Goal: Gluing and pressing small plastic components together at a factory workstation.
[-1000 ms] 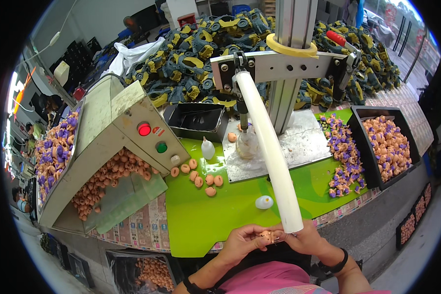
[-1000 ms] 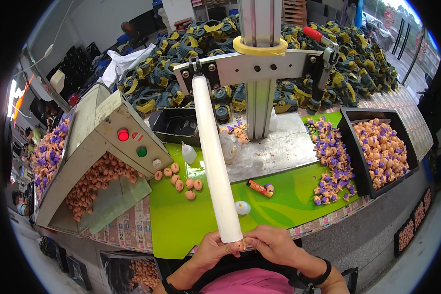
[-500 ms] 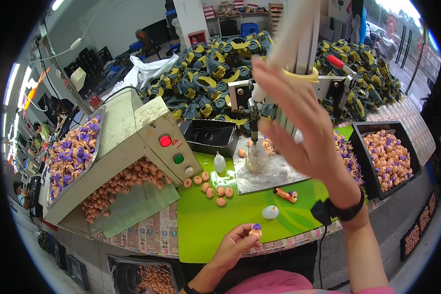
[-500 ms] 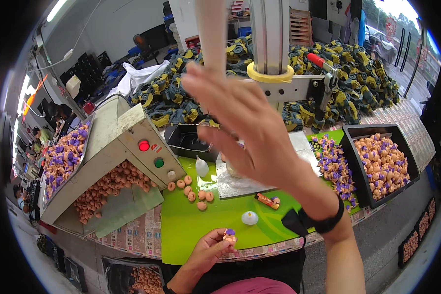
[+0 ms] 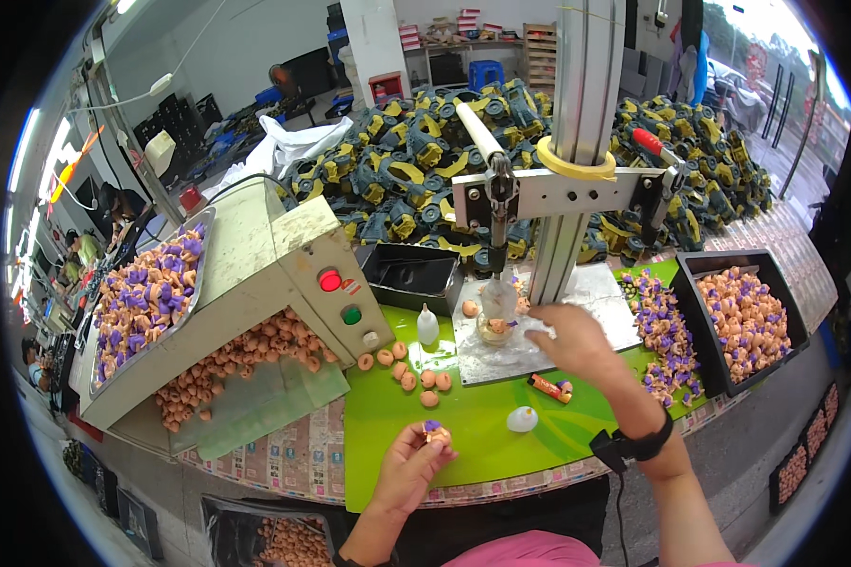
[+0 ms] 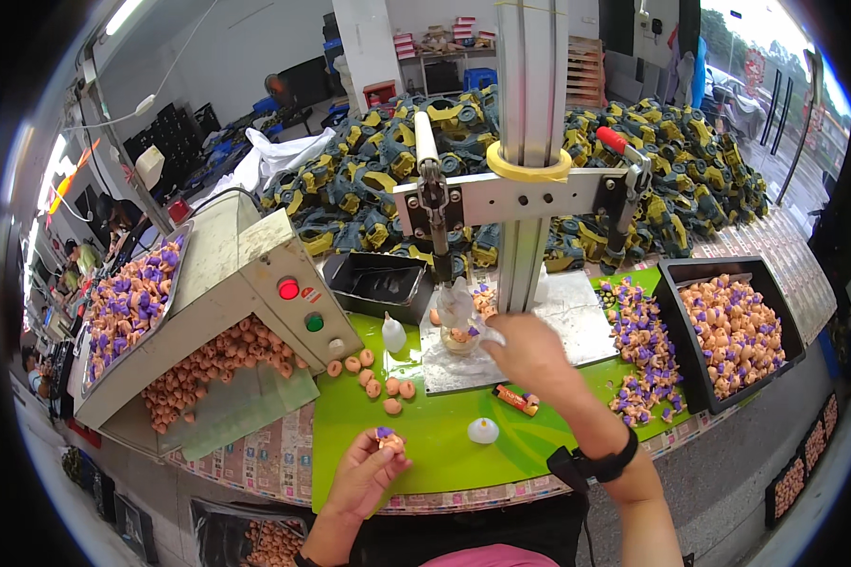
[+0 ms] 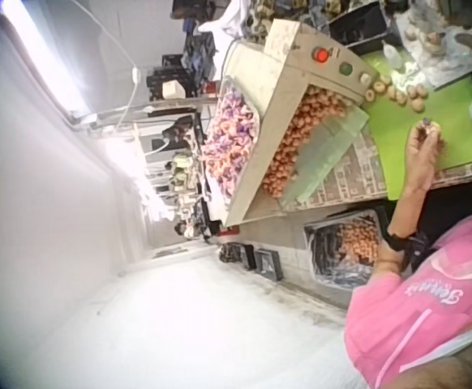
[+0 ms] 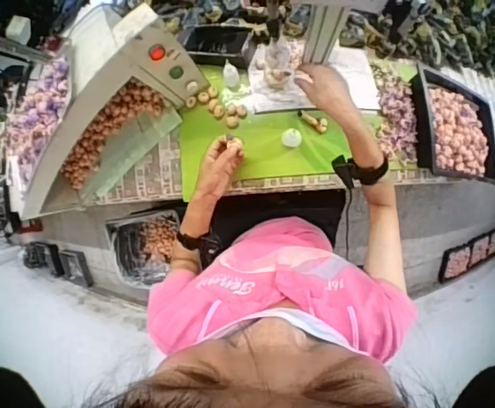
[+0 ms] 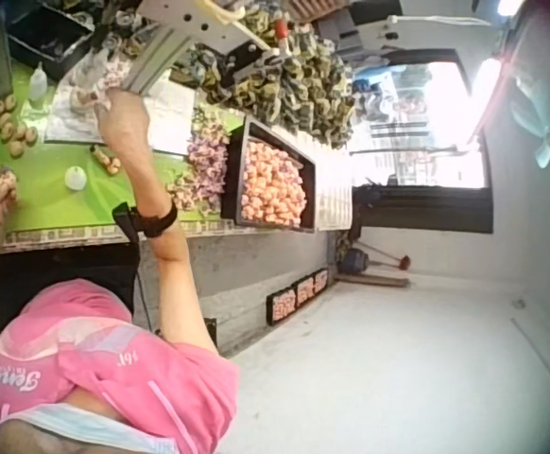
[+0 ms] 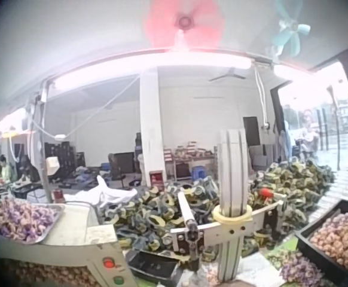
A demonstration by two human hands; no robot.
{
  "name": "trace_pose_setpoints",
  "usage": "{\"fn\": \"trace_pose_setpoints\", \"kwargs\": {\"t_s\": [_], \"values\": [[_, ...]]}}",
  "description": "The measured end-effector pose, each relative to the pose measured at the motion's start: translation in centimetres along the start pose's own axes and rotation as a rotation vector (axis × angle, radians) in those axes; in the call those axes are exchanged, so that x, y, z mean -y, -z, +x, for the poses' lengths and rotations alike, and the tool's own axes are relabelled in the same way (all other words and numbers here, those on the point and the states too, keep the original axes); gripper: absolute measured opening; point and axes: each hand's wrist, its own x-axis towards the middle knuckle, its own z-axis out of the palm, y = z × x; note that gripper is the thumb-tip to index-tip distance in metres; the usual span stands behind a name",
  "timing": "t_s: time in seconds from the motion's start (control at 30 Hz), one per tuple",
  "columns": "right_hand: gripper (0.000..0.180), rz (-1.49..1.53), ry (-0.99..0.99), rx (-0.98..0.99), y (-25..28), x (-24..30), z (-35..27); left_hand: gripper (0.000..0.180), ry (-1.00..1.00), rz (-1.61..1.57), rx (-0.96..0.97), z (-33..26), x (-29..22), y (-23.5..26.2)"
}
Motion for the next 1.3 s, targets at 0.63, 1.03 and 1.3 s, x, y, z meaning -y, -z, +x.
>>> {"fn": "trace_pose_setpoints", "kwargs": {"t_s": [0.63,1.03,1.3], "values": [[0.014,-0.463,-0.496,-0.977,15.3,-25.1,-17.9,0.024,-0.046,0.343,0.05,12.0,-2.1,-3.8],[0.015,-0.198,-0.092,-0.587,11.0,-9.8,-10.6,0.025,-0.607,0.855,-0.061,20.0,2.2,-5.2],[0.015,0.119,0.429,-0.305,8.3,2.4,-3.0,0.023,-0.744,0.962,-0.07,20.1,2.5,-4.6]]}}
